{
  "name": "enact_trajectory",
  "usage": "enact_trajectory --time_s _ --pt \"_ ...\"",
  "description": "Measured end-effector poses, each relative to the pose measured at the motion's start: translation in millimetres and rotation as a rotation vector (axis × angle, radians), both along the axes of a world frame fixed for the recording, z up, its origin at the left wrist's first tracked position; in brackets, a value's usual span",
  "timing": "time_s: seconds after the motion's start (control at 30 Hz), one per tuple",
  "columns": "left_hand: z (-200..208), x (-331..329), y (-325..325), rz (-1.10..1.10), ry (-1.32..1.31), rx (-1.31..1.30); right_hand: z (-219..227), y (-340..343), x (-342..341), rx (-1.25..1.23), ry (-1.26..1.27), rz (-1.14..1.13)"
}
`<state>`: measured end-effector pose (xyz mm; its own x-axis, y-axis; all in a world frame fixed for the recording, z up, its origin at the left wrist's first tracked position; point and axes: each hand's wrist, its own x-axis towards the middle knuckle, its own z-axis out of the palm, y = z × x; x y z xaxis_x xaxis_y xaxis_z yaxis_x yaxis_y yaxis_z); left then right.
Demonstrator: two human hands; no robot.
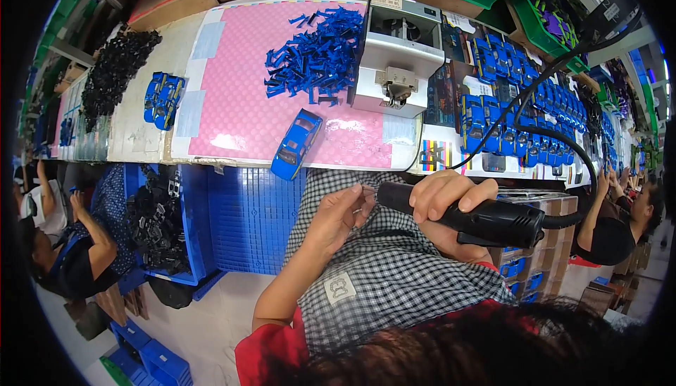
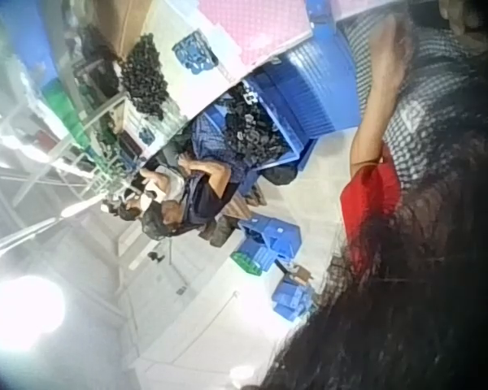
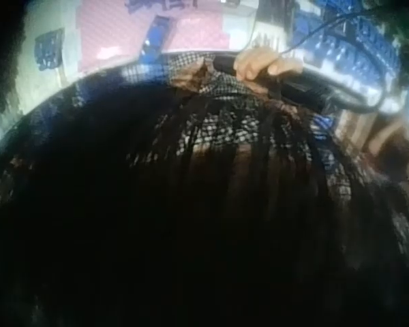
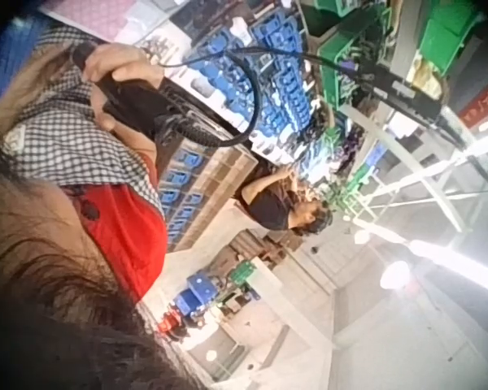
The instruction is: The person assembles toy cars by attaching components into car shells and fastening screws using an electric screwdriver.
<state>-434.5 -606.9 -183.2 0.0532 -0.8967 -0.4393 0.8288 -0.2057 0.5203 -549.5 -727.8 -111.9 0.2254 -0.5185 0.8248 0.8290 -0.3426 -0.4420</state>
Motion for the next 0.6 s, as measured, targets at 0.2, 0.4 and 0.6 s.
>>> enact_trajectory --time_s 0.2,0.4,0.6 --pt "1 0 0 0.005 0.011 0.005 0 0 1 0.000 0.010 -0.006" --pt "-2 0 1 -0.012 -0.019 0.006 -2 0 2 -0.010 -0.023 0.024" --pt "20 19 3 0.177 -1.375 -0.094 1 -1 -8 0.065 0.230 -0.023"
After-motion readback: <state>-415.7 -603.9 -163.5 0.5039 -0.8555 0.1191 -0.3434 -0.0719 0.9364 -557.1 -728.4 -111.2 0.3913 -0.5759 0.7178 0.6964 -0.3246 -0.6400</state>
